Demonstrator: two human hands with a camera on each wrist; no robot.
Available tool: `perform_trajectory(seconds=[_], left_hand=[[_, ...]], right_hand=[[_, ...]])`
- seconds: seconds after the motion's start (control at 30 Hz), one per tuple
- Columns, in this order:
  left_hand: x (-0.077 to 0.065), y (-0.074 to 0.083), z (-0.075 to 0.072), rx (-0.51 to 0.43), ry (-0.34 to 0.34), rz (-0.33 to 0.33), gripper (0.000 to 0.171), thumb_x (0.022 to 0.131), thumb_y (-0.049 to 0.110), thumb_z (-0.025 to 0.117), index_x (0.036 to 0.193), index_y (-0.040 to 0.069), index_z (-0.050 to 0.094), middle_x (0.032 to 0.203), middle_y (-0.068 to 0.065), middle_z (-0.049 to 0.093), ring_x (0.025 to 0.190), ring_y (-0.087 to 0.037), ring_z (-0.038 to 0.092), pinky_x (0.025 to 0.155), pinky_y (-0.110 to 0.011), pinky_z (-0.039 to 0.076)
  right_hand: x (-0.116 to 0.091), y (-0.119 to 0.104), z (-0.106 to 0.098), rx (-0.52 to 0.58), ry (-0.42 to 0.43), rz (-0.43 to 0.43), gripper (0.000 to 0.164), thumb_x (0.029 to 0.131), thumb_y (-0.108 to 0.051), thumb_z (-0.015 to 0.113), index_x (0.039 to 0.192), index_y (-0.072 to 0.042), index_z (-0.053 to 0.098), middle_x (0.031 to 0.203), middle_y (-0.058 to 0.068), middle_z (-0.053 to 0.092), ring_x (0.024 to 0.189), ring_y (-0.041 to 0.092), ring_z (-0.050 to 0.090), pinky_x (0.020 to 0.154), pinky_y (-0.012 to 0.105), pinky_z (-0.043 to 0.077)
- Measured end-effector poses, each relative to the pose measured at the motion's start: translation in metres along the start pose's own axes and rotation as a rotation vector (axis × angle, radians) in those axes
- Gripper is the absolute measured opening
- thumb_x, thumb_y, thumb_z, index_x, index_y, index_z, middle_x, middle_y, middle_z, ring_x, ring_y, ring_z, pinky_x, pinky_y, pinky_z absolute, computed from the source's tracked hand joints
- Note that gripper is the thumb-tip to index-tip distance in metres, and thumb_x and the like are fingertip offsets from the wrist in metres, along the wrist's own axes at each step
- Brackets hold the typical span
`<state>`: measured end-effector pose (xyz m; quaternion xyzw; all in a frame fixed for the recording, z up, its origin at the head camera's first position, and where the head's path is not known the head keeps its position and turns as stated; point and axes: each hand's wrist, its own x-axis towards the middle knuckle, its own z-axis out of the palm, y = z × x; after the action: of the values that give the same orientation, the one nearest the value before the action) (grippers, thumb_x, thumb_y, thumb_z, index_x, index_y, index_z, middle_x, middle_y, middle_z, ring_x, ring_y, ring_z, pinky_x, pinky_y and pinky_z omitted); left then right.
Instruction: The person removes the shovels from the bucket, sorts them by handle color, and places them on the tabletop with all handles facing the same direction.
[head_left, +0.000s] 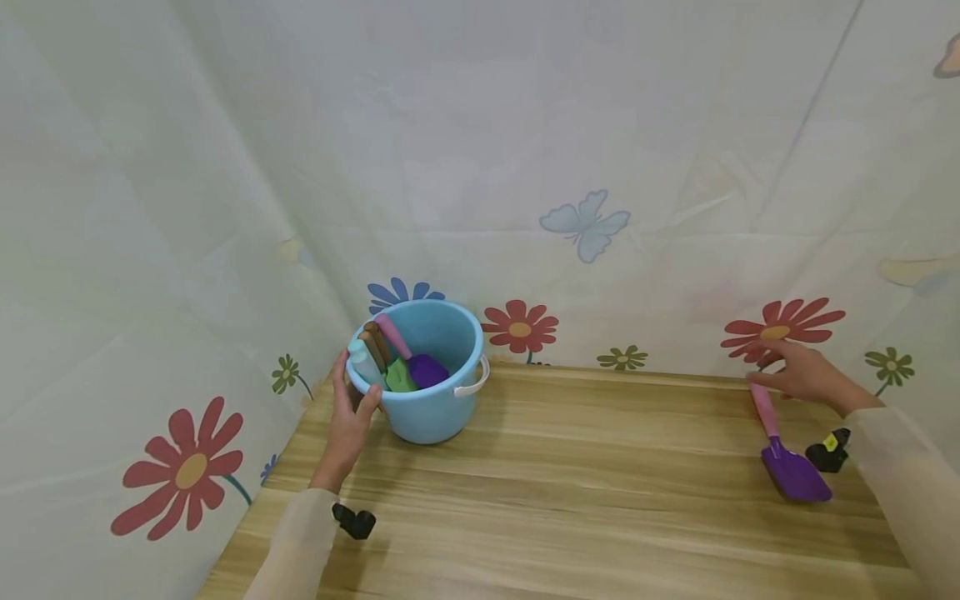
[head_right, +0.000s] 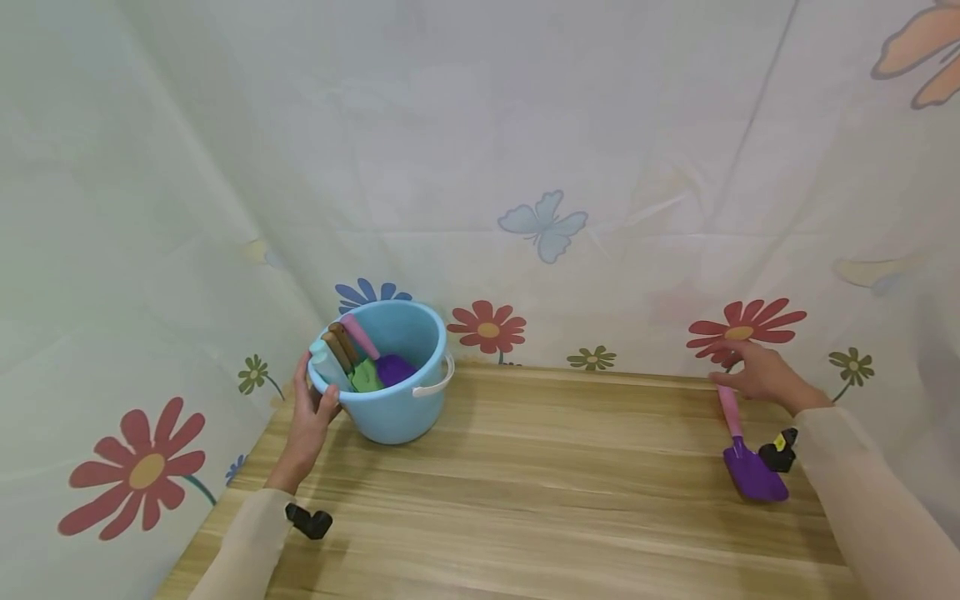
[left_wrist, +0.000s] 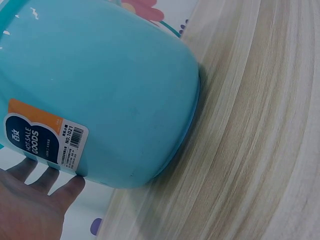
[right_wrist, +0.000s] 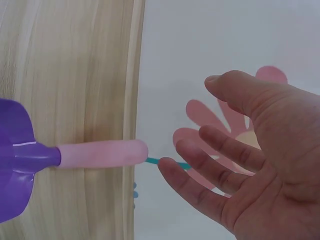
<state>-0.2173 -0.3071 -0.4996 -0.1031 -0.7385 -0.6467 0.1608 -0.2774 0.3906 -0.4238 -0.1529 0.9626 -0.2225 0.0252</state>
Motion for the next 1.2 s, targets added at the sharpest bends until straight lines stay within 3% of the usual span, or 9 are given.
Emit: perform_trajectory(seconds=[0.13, 0.23, 0.47, 0.67, 0.8, 0.9, 1.0, 1.2], left_hand=[[0.001, 0.0, 0.0, -0.019, -0.002, 0.013, 0.077, 0.108, 0.011, 0.047, 0.165, 0.024, -0.002, 0.158, -0.017, 0.03, 0.129, -0.026, 0.043, 0.085, -0.022, 0.05], [0.001, 0.0, 0.0, -0.029, 0.002, 0.01, 0.076, 0.108, 0.011, 0.047, 0.165, 0.024, -0.001, 0.158, -0.016, 0.031, 0.128, -0.026, 0.043, 0.085, -0.022, 0.05], [0.001, 0.001, 0.001, -0.024, 0.002, -0.013, 0.076, 0.108, 0.014, 0.048, 0.164, 0.036, 0.001, 0.161, -0.013, 0.026, 0.133, -0.025, 0.039, 0.09, -0.021, 0.048], [0.001, 0.002, 0.001, -0.025, -0.002, -0.014, 0.076, 0.108, 0.014, 0.048, 0.163, 0.038, 0.002, 0.162, -0.013, 0.024, 0.136, -0.026, 0.037, 0.092, -0.02, 0.046], [0.001, 0.002, 0.002, -0.025, 0.0, -0.008, 0.076, 0.108, 0.014, 0.048, 0.165, 0.031, 0.0, 0.163, -0.013, 0.024, 0.137, -0.026, 0.036, 0.094, -0.02, 0.046], [0.001, 0.002, 0.002, -0.027, -0.001, -0.006, 0.076, 0.108, 0.014, 0.048, 0.165, 0.032, 0.0, 0.163, -0.013, 0.024, 0.137, -0.026, 0.036, 0.093, -0.02, 0.046], [0.001, 0.002, 0.001, -0.025, 0.0, -0.007, 0.076, 0.108, 0.014, 0.048, 0.164, 0.037, 0.002, 0.162, -0.013, 0.025, 0.136, -0.026, 0.037, 0.093, -0.02, 0.046], [0.001, 0.0, 0.001, -0.013, 0.005, -0.014, 0.076, 0.108, 0.015, 0.049, 0.164, 0.035, 0.002, 0.162, -0.013, 0.026, 0.138, -0.027, 0.038, 0.095, -0.02, 0.046]], right_hand=[[0.002, -0.006, 0.0, -0.012, 0.005, -0.018, 0.043, 0.094, -0.021, 0.077, 0.124, 0.006, 0.062, 0.113, 0.029, 0.067, 0.1, 0.047, 0.065, 0.067, 0.042, 0.058], [0.004, -0.01, 0.0, -0.005, 0.0, -0.031, 0.047, 0.094, -0.02, 0.077, 0.13, 0.005, 0.06, 0.113, 0.026, 0.067, 0.1, 0.046, 0.066, 0.071, 0.046, 0.059], [0.008, -0.019, 0.002, 0.016, 0.001, -0.093, 0.053, 0.093, -0.018, 0.078, 0.135, 0.006, 0.057, 0.113, 0.028, 0.066, 0.098, 0.044, 0.067, 0.075, 0.051, 0.059], [0.012, -0.028, 0.003, 0.02, -0.006, -0.107, 0.052, 0.095, -0.017, 0.076, 0.136, 0.007, 0.055, 0.117, 0.032, 0.066, 0.106, 0.047, 0.065, 0.071, 0.041, 0.059], [0.014, -0.037, 0.004, 0.017, 0.005, -0.128, 0.051, 0.094, -0.017, 0.077, 0.135, 0.006, 0.057, 0.116, 0.032, 0.066, 0.104, 0.048, 0.065, 0.077, 0.051, 0.058], [0.016, -0.044, 0.006, 0.022, 0.027, -0.158, 0.047, 0.092, -0.014, 0.079, 0.131, 0.005, 0.06, 0.113, 0.03, 0.068, 0.102, 0.048, 0.067, 0.079, 0.055, 0.058], [0.018, -0.05, 0.008, 0.031, 0.034, -0.166, 0.045, 0.091, -0.014, 0.079, 0.129, 0.003, 0.061, 0.11, 0.027, 0.069, 0.099, 0.047, 0.068, 0.077, 0.054, 0.059], [0.021, -0.064, 0.011, 0.059, 0.011, -0.164, 0.047, 0.092, -0.015, 0.079, 0.132, 0.0, 0.06, 0.111, 0.027, 0.068, 0.091, 0.04, 0.072, 0.071, 0.047, 0.06]])
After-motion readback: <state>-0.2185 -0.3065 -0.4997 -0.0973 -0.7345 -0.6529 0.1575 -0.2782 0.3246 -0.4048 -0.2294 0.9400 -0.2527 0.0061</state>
